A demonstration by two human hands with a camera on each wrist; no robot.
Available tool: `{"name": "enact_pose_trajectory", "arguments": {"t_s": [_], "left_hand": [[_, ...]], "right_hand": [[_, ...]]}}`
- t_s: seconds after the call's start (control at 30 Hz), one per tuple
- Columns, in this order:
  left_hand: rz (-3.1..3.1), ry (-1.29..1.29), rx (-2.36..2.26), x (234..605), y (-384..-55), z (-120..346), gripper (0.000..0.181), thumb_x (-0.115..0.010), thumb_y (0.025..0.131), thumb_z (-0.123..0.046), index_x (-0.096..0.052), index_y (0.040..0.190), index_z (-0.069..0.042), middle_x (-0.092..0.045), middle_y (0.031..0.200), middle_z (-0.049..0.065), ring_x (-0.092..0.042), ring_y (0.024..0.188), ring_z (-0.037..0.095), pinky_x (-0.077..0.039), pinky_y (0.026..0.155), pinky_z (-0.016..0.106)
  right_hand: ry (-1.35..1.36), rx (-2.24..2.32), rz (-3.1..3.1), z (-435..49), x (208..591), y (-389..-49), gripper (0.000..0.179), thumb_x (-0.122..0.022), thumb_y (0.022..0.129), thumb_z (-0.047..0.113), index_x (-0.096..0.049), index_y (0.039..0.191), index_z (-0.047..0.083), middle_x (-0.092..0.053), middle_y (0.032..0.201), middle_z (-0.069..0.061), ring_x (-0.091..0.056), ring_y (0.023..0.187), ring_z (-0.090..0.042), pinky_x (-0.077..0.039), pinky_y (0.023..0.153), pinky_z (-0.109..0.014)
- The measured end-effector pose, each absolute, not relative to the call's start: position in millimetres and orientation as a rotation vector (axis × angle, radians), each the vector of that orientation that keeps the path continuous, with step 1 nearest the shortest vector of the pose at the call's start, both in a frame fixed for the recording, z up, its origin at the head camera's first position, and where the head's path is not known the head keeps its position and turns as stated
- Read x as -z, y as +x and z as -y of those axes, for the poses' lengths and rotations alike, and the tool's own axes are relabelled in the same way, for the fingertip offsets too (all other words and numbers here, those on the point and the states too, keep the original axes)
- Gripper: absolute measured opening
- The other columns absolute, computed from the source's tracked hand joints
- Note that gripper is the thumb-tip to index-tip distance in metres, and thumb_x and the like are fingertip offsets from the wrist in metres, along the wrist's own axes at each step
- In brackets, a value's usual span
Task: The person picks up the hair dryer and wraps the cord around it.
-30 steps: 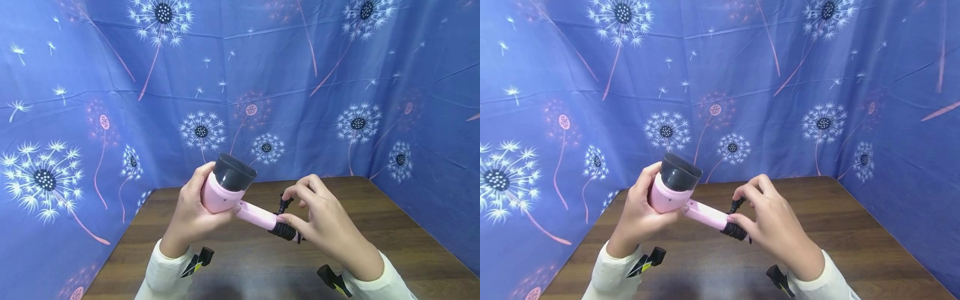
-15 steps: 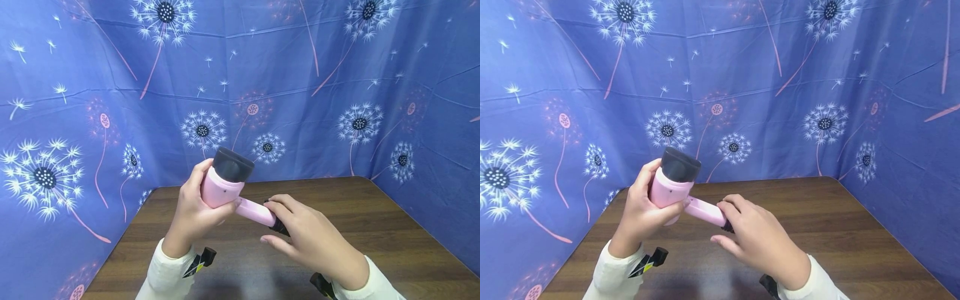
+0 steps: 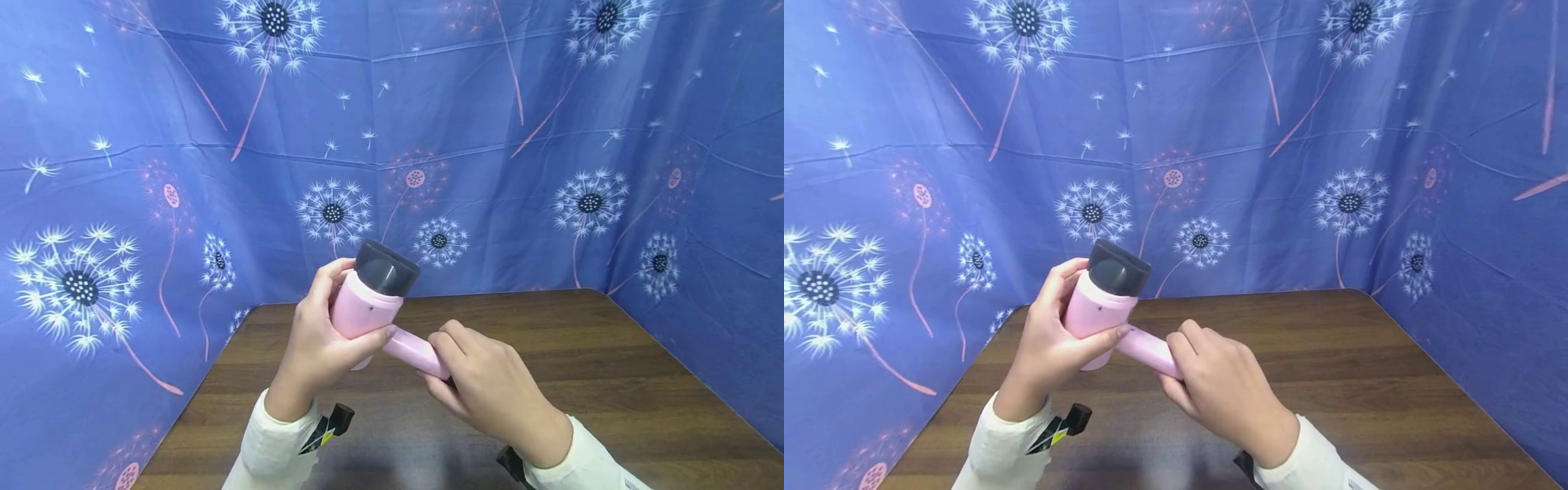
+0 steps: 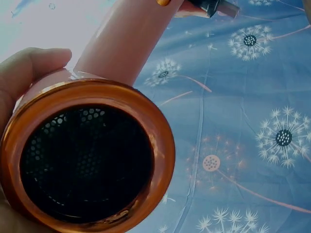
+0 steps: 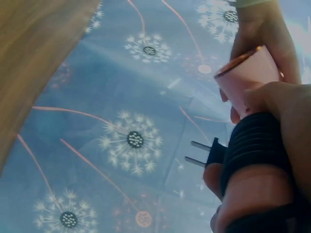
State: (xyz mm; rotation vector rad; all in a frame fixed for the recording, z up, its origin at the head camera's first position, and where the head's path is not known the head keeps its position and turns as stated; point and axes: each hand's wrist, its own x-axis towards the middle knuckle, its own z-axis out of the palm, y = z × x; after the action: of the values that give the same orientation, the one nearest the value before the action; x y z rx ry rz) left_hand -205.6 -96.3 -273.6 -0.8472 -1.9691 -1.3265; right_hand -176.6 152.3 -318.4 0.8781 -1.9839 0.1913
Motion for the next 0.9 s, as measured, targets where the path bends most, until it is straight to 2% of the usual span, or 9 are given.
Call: {"name": "enact_pose_trajectory", "arguments": {"t_s": [0.1,0.27,0.33,0.5,0.7,0.9], "left_hand": [[2.002,-0.829,1.315,273.5,-206.9,93.0,0.087,-0.097,0.07,-0.024,-0.049,0.144,-0.025,-0.068,0.116,-0.003,-0.066,0.092,0.015,-0.058,0.073,0.034],[1.989,-0.775,1.172,274.0,-210.5,90.0,0.079,-0.091,0.076,-0.035,-0.052,0.142,-0.018,-0.063,0.133,-0.005,-0.059,0.12,0.014,-0.05,0.096,0.04],[1.969,-0.767,1.133,274.1,-210.9,90.1,0.074,-0.088,0.079,-0.034,-0.053,0.141,-0.014,-0.061,0.136,-0.004,-0.056,0.127,0.015,-0.045,0.102,0.044],[1.977,-0.785,1.124,275.7,-210.4,90.7,0.064,-0.084,0.083,-0.028,-0.056,0.139,-0.014,-0.061,0.136,-0.001,-0.056,0.128,0.019,-0.045,0.105,0.047],[2.019,-0.812,1.121,277.7,-210.8,91.2,0.055,-0.082,0.085,-0.025,-0.06,0.135,-0.018,-0.059,0.138,-0.005,-0.054,0.131,0.014,-0.044,0.109,0.046],[2.029,-0.814,1.13,278.8,-210.7,92.5,0.049,-0.082,0.086,-0.022,-0.063,0.131,-0.022,-0.059,0.138,-0.008,-0.053,0.132,0.012,-0.042,0.113,0.049]], "right_hand": [[0.867,-0.198,1.998,-155.7,321.7,-177.6,0.024,-0.067,0.084,0.033,-0.062,0.097,0.013,-0.054,0.09,0.006,-0.045,0.062,-0.007,-0.042,0.047,-0.026],[0.797,-0.239,2.076,-172.2,327.3,-185.3,0.024,-0.071,0.087,0.036,-0.063,0.098,0.015,-0.054,0.09,0.007,-0.045,0.062,-0.006,-0.041,0.046,-0.027],[0.733,-0.263,2.138,-183.9,329.9,-192.6,0.024,-0.073,0.088,0.036,-0.062,0.096,0.017,-0.052,0.088,0.008,-0.043,0.06,-0.005,-0.04,0.046,-0.027],[0.499,-0.308,2.351,-225.0,342.1,-219.1,0.024,-0.075,0.091,0.038,-0.061,0.088,0.018,-0.052,0.081,0.004,-0.044,0.058,-0.01,-0.038,0.048,-0.032],[0.219,-0.364,2.595,-289.4,371.2,-258.1,0.031,-0.07,0.096,0.039,-0.062,0.083,0.012,-0.056,0.076,-0.004,-0.05,0.061,-0.02,-0.039,0.048,-0.042],[0.005,-0.459,2.829,-345.9,392.5,-287.5,0.046,-0.059,0.1,0.049,-0.064,0.082,0.007,-0.057,0.07,-0.007,-0.054,0.061,-0.025,-0.038,0.047,-0.041]]}}
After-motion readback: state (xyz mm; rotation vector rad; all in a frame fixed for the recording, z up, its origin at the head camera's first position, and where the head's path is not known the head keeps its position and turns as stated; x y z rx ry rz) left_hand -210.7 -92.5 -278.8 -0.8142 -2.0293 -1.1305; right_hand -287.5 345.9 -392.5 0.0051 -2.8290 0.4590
